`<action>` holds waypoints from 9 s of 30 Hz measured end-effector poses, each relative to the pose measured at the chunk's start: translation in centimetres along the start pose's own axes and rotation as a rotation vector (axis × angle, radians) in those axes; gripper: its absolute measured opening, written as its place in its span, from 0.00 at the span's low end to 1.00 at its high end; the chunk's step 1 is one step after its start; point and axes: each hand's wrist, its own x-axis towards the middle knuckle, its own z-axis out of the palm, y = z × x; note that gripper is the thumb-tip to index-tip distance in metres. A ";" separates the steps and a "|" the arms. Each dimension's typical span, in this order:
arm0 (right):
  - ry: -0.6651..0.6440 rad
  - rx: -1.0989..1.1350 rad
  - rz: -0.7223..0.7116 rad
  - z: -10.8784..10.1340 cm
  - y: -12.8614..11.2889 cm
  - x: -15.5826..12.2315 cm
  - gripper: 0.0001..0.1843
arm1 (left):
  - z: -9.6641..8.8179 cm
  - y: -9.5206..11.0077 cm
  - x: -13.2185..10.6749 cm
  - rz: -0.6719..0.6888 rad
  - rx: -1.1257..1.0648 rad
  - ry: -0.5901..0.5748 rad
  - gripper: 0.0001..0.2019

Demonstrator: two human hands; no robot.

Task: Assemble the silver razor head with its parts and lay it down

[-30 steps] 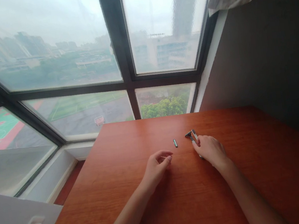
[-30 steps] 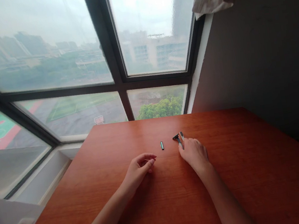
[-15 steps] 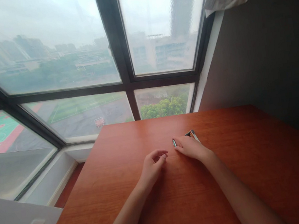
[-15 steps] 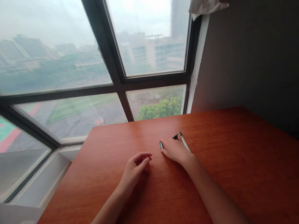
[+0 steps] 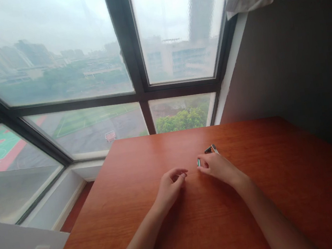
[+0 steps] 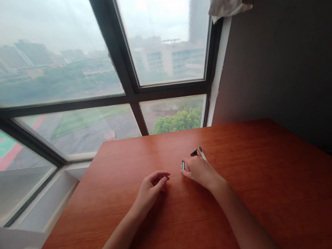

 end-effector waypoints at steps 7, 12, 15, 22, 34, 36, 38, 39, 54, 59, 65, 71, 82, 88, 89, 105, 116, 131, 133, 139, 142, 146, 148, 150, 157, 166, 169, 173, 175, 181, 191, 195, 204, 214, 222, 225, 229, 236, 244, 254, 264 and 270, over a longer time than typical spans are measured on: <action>0.222 0.105 0.199 -1.8 6.8 -5.9 0.18 | 0.0 -0.5 0.1 0.025 0.036 -0.018 0.13; 0.113 0.149 0.225 -0.7 9.3 -8.0 0.19 | 0.1 -1.0 0.1 0.043 0.061 -0.028 0.12; 0.058 0.177 0.209 -0.3 9.3 -8.1 0.21 | 0.1 -1.1 0.1 0.053 0.075 -0.029 0.12; 0.150 0.098 0.196 -1.7 6.8 -7.1 0.23 | 0.2 -0.6 -0.1 0.072 0.125 -0.013 0.11; 0.127 0.078 0.003 2.8 -6.6 -2.2 0.18 | 0.6 -0.2 -0.5 0.328 0.417 -0.075 0.09; 0.117 0.111 0.024 4.0 -6.5 -2.1 0.17 | 0.6 -0.3 -0.5 0.348 0.467 -0.088 0.09; 0.130 0.176 0.032 5.0 -5.8 -2.1 0.17 | 0.6 -0.3 -0.5 0.358 0.494 -0.092 0.10; 0.134 0.213 0.014 5.4 -5.5 -2.1 0.17 | 0.5 -0.4 -0.5 0.362 0.504 -0.095 0.11; 0.235 0.333 -0.113 6.0 -4.4 -2.1 0.15 | 0.4 -0.7 -0.6 0.366 0.512 -0.096 0.10; 0.222 0.346 -0.148 5.9 -4.2 -2.0 0.14 | 0.6 -0.9 -0.8 0.342 0.546 -0.084 0.10; 0.221 0.349 -0.154 5.6 -4.0 -2.3 0.14 | 0.9 -1.1 -1.1 0.346 0.581 -0.070 0.10; 0.235 0.308 -0.148 5.5 -4.0 -2.3 0.13 | 1.0 -1.3 -1.0 0.359 0.596 -0.051 0.09; 0.223 0.280 -0.129 5.6 -4.3 -2.3 0.13 | 0.9 -1.2 -0.8 0.360 0.576 -0.052 0.09; 0.197 0.266 -0.102 5.7 -4.6 -2.3 0.14 | 0.7 -1.0 -0.6 0.358 0.550 -0.070 0.11; 0.194 0.263 -0.096 5.7 -4.6 -2.4 0.14 | 0.7 -1.0 -0.5 0.358 0.550 -0.070 0.11; 0.238 0.346 -0.079 6.6 -4.1 -2.0 0.17 | 0.6 -1.0 0.0 0.371 0.600 -0.087 0.10; 0.247 0.346 -0.087 6.6 -4.1 -1.9 0.17 | 0.5 -0.9 -0.1 0.387 0.563 -0.093 0.10; 0.268 0.446 -0.113 6.5 -4.1 -1.9 0.17 | 0.5 -0.9 -0.3 0.403 0.562 -0.083 0.11; 0.272 0.454 -0.113 6.5 -4.1 -1.8 0.17 | 0.5 -0.9 -0.3 0.405 0.569 -0.083 0.10; 0.273 0.443 -0.113 6.3 -4.2 -1.8 0.17 | 0.5 -0.7 -0.2 0.397 0.577 -0.095 0.10; 0.274 0.429 -0.108 6.3 -4.2 -1.8 0.16 | 0.6 -0.8 -0.2 0.390 0.586 -0.090 0.10; 0.288 0.392 -0.106 6.4 -4.2 -1.8 0.16 | 0.6 -0.9 -0.2 0.384 0.590 -0.091 0.09; 0.290 0.382 -0.109 6.4 -4.2 -1.8 0.16 | 0.6 -0.9 -0.2 0.383 0.588 -0.093 0.09; 0.285 0.381 -0.111 6.3 -4.2 -1.9 0.16 | 0.6 -0.9 -0.1 0.386 0.580 -0.092 0.09; 0.251 0.387 -0.098 6.3 -4.1 -1.9 0.17 | 0.6 -1.0 -0.2 0.393 0.589 -0.097 0.08; 0.255 0.397 -0.102 6.3 -4.1 -1.9 0.18 | 0.5 -1.1 -0.1 0.412 0.576 -0.101 0.09; 0.252 0.388 -0.100 6.3 -4.0 -1.9 0.18 | 0.5 -1.1 -0.1 0.406 0.582 -0.106 0.09; 0.247 0.375 -0.099 6.2 -4.0 -2.0 0.17 | 0.5 -1.1 -0.2 0.407 0.582 -0.110 0.09; 0.247 0.370 -0.101 6.1 -4.1 -2.0 0.17 | 0.5 -1.0 -0.2 0.407 0.581 -0.110 0.09; 0.251 0.345 -0.091 6.1 -4.1 -2.0 0.17 | 0.5 -0.8 -0.2 0.404 0.573 -0.113 0.08; 0.245 0.317 -0.107 6.0 -4.1 -2.1 0.17 | 0.5 -1.0 -0.2 0.390 0.584 -0.108 0.08; 0.245 0.309 -0.109 5.8 -4.1 -2.1 0.17 | 0.5 -0.8 -0.2 0.390 0.583 -0.114 0.08; 0.246 0.289 -0.090 5.6 -4.3 -2.2 0.17 | 0.4 -0.4 -0.3 0.393 0.564 -0.127 0.08; 0.227 0.306 -0.095 5.7 -4.2 -2.1 0.17 | 0.5 -0.4 -0.3 0.395 0.570 -0.123 0.09; 0.220 0.310 -0.095 5.8 -4.1 -2.1 0.17 | 0.5 -0.6 -0.3 0.394 0.569 -0.122 0.09; 0.225 0.307 -0.095 5.7 -4.1 -2.2 0.17 | 0.5 -0.5 -0.3 0.388 0.574 -0.128 0.09; 0.233 0.305 -0.098 5.6 -4.2 -2.2 0.17 | 0.4 -0.3 -0.3 0.393 0.569 -0.132 0.09; 0.234 0.303 -0.100 5.6 -4.3 -2.1 0.16 | 0.4 -0.4 -0.3 0.393 0.566 -0.126 0.09; 0.220 0.305 -0.095 5.7 -4.1 -2.1 0.17 | 0.4 -0.4 -0.3 0.393 0.570 -0.126 0.09; 0.231 0.307 -0.102 5.6 -4.2 -2.2 0.17 | 0.4 -0.4 -0.3 0.392 0.553 -0.129 0.09; 0.212 0.299 -0.091 5.7 -4.1 -2.2 0.17 | 0.4 -0.5 -0.4 0.394 0.554 -0.123 0.09; 0.220 0.289 -0.086 5.8 -4.1 -2.2 0.17 | 0.4 -0.4 -0.4 0.394 0.561 -0.127 0.09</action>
